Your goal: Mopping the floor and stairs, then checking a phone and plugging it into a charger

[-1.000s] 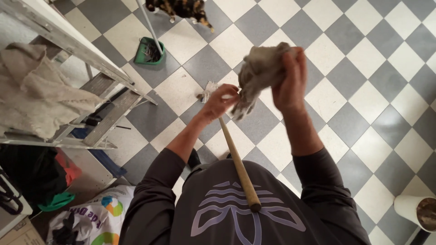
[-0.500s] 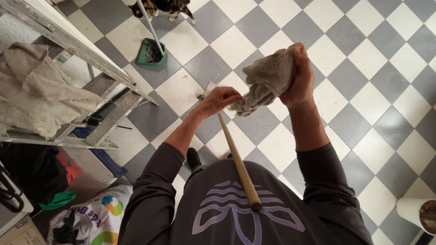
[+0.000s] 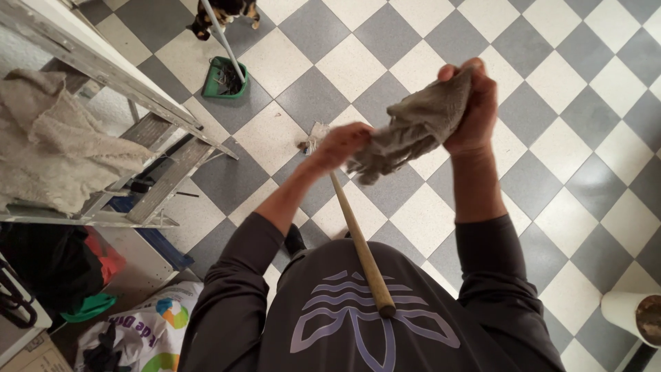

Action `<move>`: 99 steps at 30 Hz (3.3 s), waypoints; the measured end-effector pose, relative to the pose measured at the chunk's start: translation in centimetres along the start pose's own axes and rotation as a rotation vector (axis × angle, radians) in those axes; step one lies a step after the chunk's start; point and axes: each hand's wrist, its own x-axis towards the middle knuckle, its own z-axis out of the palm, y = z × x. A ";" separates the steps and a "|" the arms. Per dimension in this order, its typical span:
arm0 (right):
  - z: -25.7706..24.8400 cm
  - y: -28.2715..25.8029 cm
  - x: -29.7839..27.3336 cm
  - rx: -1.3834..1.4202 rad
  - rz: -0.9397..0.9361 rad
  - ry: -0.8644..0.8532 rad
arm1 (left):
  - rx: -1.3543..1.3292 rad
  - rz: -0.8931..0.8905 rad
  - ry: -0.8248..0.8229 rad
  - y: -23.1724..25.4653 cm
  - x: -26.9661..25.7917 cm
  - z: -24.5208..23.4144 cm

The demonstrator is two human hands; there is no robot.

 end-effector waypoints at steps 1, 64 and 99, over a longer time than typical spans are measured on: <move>-0.7 -0.3 -0.3 0.001 -0.003 0.003 | 0.002 -0.001 -0.004 -1.6 0.8 -0.6; 4.1 12.4 -4.2 -1.025 -0.132 -0.281 | 0.066 0.367 0.285 6.1 -3.1 -10.4; 2.5 9.0 4.6 -1.313 0.031 -0.281 | 0.112 0.613 0.195 4.0 1.5 -7.0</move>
